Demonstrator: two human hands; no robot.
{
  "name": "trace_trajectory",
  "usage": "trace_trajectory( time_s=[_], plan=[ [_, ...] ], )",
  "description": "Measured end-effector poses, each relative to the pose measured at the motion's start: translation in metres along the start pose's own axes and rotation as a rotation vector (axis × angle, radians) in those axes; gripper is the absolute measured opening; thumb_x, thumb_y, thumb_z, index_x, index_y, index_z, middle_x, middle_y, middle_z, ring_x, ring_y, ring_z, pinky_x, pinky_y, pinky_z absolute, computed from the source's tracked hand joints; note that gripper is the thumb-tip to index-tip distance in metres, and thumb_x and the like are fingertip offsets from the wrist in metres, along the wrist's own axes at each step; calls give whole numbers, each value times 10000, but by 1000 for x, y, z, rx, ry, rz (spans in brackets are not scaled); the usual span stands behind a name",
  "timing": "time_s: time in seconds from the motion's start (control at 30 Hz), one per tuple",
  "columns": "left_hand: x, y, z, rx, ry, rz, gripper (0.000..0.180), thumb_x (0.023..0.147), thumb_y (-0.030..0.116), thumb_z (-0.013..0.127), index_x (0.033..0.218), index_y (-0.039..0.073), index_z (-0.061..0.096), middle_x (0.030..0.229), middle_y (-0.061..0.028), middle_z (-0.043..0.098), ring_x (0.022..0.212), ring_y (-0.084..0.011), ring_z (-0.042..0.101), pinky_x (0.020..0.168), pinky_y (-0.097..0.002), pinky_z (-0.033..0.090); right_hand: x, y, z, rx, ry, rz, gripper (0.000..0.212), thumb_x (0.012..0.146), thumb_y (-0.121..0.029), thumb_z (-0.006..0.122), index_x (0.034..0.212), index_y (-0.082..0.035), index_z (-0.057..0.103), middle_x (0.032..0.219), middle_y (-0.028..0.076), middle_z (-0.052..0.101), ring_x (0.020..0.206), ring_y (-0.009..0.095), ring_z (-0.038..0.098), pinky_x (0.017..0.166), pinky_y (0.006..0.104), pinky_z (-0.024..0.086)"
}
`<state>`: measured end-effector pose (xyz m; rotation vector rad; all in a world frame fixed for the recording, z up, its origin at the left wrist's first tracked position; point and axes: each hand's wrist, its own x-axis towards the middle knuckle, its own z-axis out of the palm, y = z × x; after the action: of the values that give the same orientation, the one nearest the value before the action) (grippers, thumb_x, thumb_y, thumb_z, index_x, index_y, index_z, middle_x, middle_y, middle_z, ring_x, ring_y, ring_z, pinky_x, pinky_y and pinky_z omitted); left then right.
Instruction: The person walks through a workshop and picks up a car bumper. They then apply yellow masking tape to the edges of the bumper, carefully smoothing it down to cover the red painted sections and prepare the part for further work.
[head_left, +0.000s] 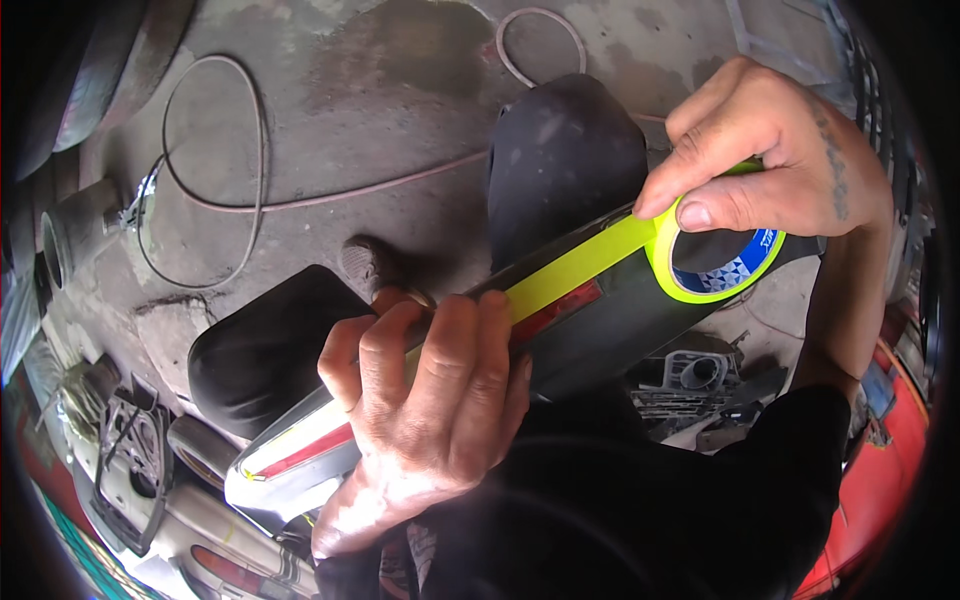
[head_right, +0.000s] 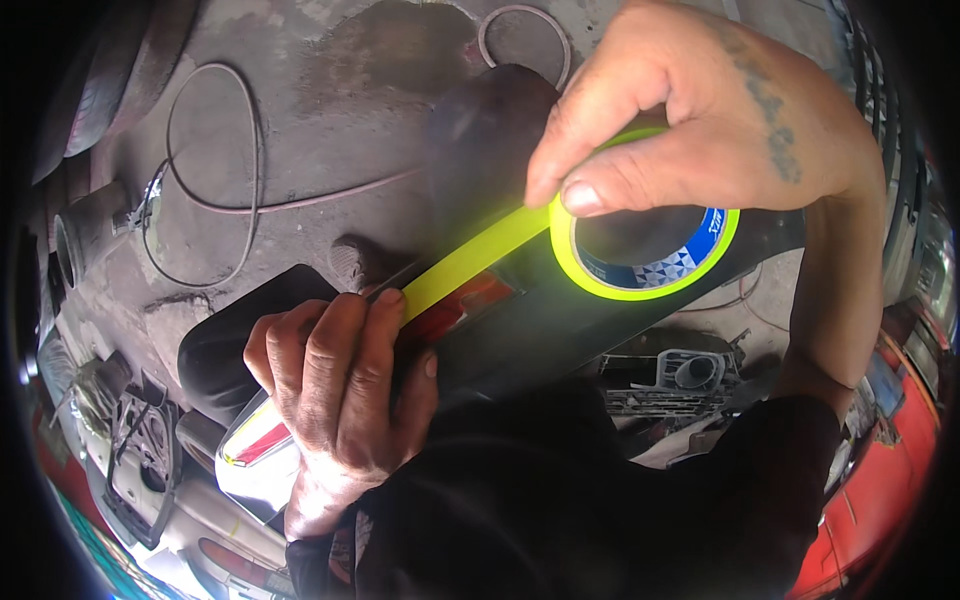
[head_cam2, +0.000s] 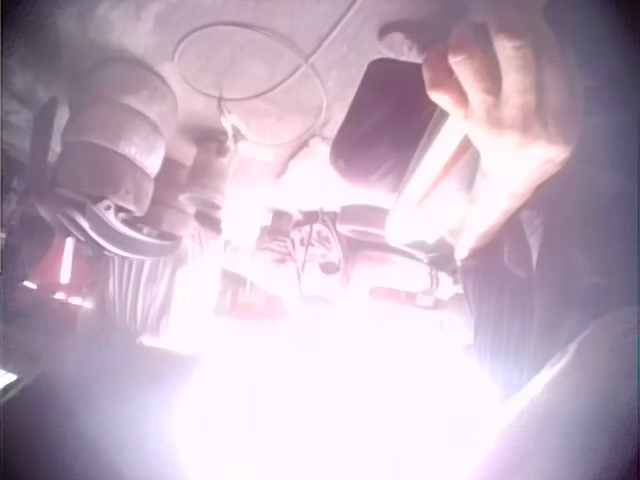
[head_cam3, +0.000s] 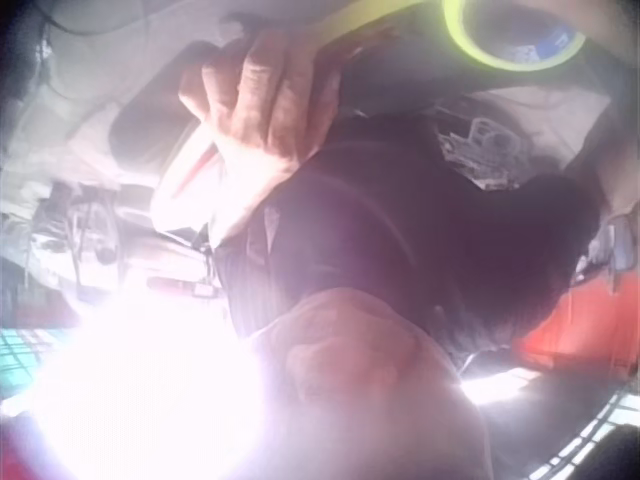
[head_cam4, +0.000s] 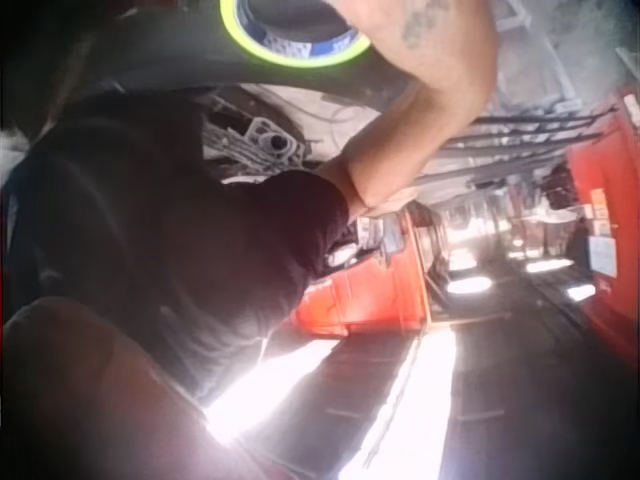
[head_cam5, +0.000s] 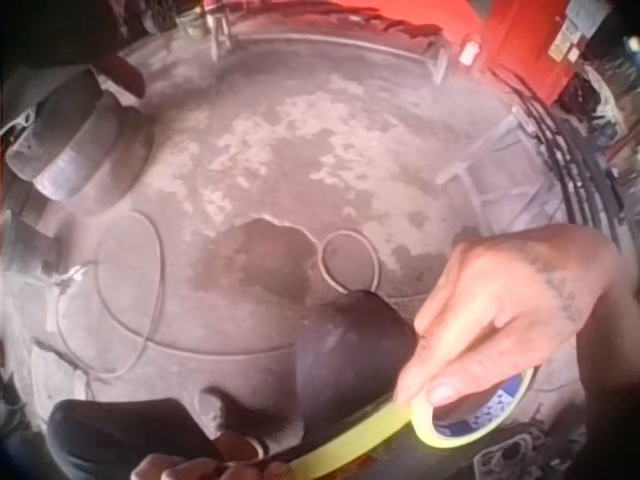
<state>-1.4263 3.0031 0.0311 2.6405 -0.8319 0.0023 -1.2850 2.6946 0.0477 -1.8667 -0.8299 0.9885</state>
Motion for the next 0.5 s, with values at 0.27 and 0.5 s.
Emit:
trace_trajectory(
  time_s=[0.27,0.5],
  plan=[
    [6,7,0,-20,23,34,532,701,204,843,1191,16,754,1101,-110,642,992,-313,622,914,-502,418,-15,4,8,-18,50,-71,251,938,-154,765,1106,24,821,665,102,629,527,177,597,494,336,407],
    [14,8,4,-59,48,64,526,706,208,849,1186,19,745,1084,-117,629,957,-302,615,899,-501,426,-24,8,19,-14,103,-134,245,937,-153,763,1084,35,817,685,113,644,542,196,622,498,340,433]
  ],
)
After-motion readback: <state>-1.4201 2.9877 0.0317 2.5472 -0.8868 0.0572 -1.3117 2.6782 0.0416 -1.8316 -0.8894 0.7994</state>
